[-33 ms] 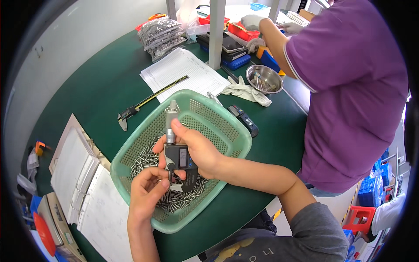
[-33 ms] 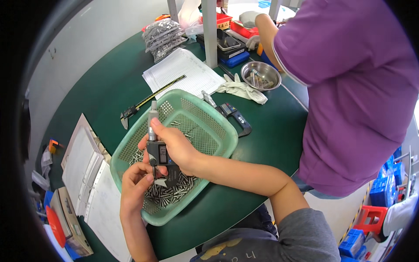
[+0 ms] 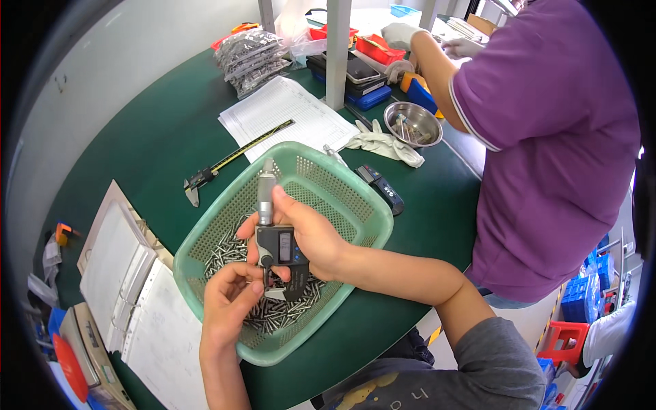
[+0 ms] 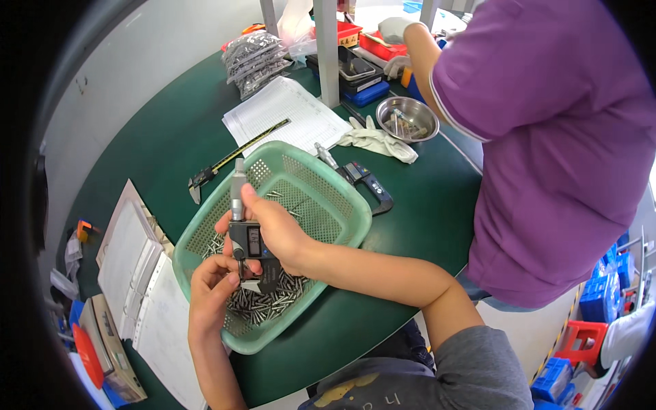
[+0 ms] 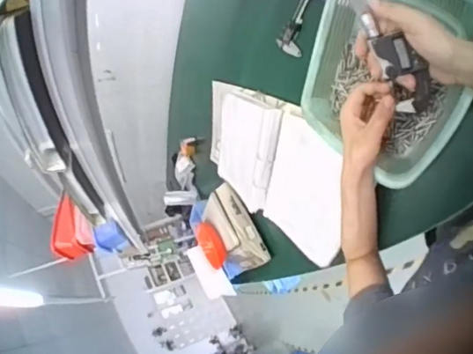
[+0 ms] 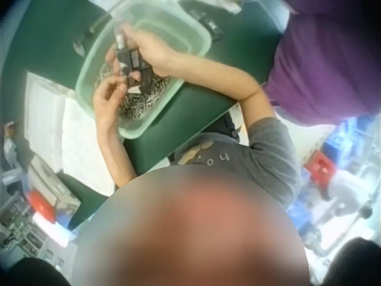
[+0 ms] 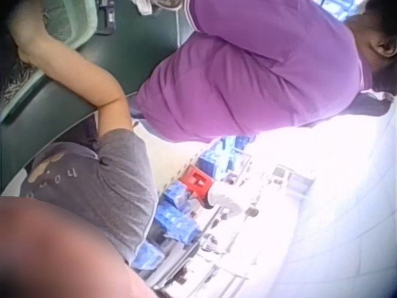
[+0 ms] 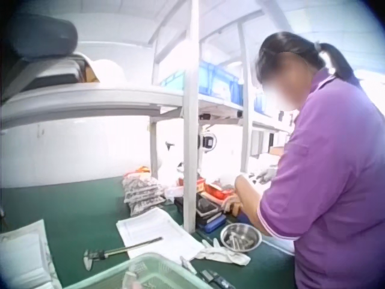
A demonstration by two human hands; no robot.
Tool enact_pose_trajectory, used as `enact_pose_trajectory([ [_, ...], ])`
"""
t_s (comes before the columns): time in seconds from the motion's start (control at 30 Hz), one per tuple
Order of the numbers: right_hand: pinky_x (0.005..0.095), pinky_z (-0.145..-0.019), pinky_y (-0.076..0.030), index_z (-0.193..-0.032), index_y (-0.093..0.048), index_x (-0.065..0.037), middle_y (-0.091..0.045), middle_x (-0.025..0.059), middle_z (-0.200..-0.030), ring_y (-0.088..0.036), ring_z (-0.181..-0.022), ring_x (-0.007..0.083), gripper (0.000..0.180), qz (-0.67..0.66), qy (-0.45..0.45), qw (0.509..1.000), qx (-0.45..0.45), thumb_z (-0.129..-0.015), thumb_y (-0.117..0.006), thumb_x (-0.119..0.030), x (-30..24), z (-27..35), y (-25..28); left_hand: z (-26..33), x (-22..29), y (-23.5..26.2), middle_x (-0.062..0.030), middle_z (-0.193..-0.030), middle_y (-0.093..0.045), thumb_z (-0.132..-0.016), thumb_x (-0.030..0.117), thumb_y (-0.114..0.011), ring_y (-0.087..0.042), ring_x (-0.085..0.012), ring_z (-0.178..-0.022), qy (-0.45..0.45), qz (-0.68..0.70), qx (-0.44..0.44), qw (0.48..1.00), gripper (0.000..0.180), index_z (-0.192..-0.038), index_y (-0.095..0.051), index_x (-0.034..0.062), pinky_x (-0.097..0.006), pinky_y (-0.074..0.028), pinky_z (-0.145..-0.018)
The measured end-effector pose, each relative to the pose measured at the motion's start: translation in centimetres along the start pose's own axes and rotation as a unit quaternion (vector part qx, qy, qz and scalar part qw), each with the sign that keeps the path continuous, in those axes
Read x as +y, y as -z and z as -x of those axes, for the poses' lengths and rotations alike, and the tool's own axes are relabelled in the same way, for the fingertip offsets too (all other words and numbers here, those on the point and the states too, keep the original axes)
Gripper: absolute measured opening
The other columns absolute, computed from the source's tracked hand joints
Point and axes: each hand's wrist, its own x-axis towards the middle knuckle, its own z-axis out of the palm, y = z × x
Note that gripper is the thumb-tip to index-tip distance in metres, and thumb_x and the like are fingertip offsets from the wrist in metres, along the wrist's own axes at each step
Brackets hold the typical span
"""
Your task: Measuring the diameter of metal screws using a digital micrometer at a workbench.
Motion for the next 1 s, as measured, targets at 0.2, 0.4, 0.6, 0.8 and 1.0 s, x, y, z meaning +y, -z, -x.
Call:
enact_pose_trajectory([
  [0.2, 0.0238, -0.041, -0.040, -0.090, -0.054, -0.001, -0.057, 0.0120, -0.068, -0.048, -0.042, 0.0158, 0.061, -0.046, 0.000, 0.999, 0.028, -0.089, -0.013, -0.046, -0.1, 0.0, -0.1, -0.4, -0.6, 0.5, -0.0065, -0.087, -0.056, -0.070, -0.001, -0.058, -0.052, -0.0147, -0.081, -0.052, -0.218, 0.192, 0.955, 0.013, -0.083, -0.055, 0.0013, -0.026, -0.041, -0.074],
  [0.4, 0.0246, -0.041, -0.040, -0.089, -0.054, 0.000, -0.058, 0.0125, -0.067, -0.048, -0.042, 0.0162, 0.062, -0.087, -0.006, 0.995, 0.047, -0.086, -0.018, -0.051, -0.3, 0.1, 0.1, 0.2, 0.4, -1.8, -0.0184, -0.107, -0.047, -0.059, 0.006, -0.066, -0.040, -0.0343, -0.106, -0.173, -0.571, 0.074, 0.799, 0.027, -0.086, -0.059, 0.0053, -0.043, -0.030, -0.090],
  [0.6, 0.0257, -0.039, -0.038, -0.088, -0.054, -0.001, -0.058, 0.0119, -0.068, -0.048, -0.042, 0.0166, 0.062, -0.096, -0.010, 0.994, 0.045, -0.085, -0.019, -0.052, 0.0, -0.2, 0.1, 0.5, 0.4, -1.6, -0.0211, -0.111, -0.044, -0.054, 0.015, -0.072, -0.030, -0.0393, -0.114, -0.176, -0.670, -0.056, 0.719, 0.034, -0.084, -0.062, 0.0035, -0.046, -0.021, -0.098],
  [0.8, 0.0250, -0.039, -0.038, -0.087, -0.054, -0.003, -0.058, 0.0103, -0.069, -0.048, -0.042, 0.0159, 0.060, -0.102, -0.022, 0.994, 0.041, -0.086, -0.019, -0.051, 0.0, -0.2, 0.1, 0.3, 0.4, -2.1, -0.0159, -0.110, -0.046, -0.056, 0.008, -0.067, -0.038, -0.0341, -0.107, -0.179, -0.670, -0.055, 0.718, 0.020, -0.075, -0.061, 0.0032, -0.044, -0.026, -0.093],
  [1.0, 0.0247, -0.039, -0.038, -0.086, -0.054, -0.003, -0.059, 0.0093, -0.068, -0.047, -0.041, 0.0146, 0.059, -0.096, -0.011, 0.995, 0.039, -0.086, -0.019, -0.050, 0.1, -0.1, 0.3, -0.2, -0.6, -1.4, -0.0129, -0.088, -0.055, -0.055, 0.001, -0.060, -0.051, -0.0318, -0.090, -0.203, -0.519, 0.073, 0.827, 0.022, -0.077, -0.059, 0.0002, -0.039, -0.036, -0.084],
])
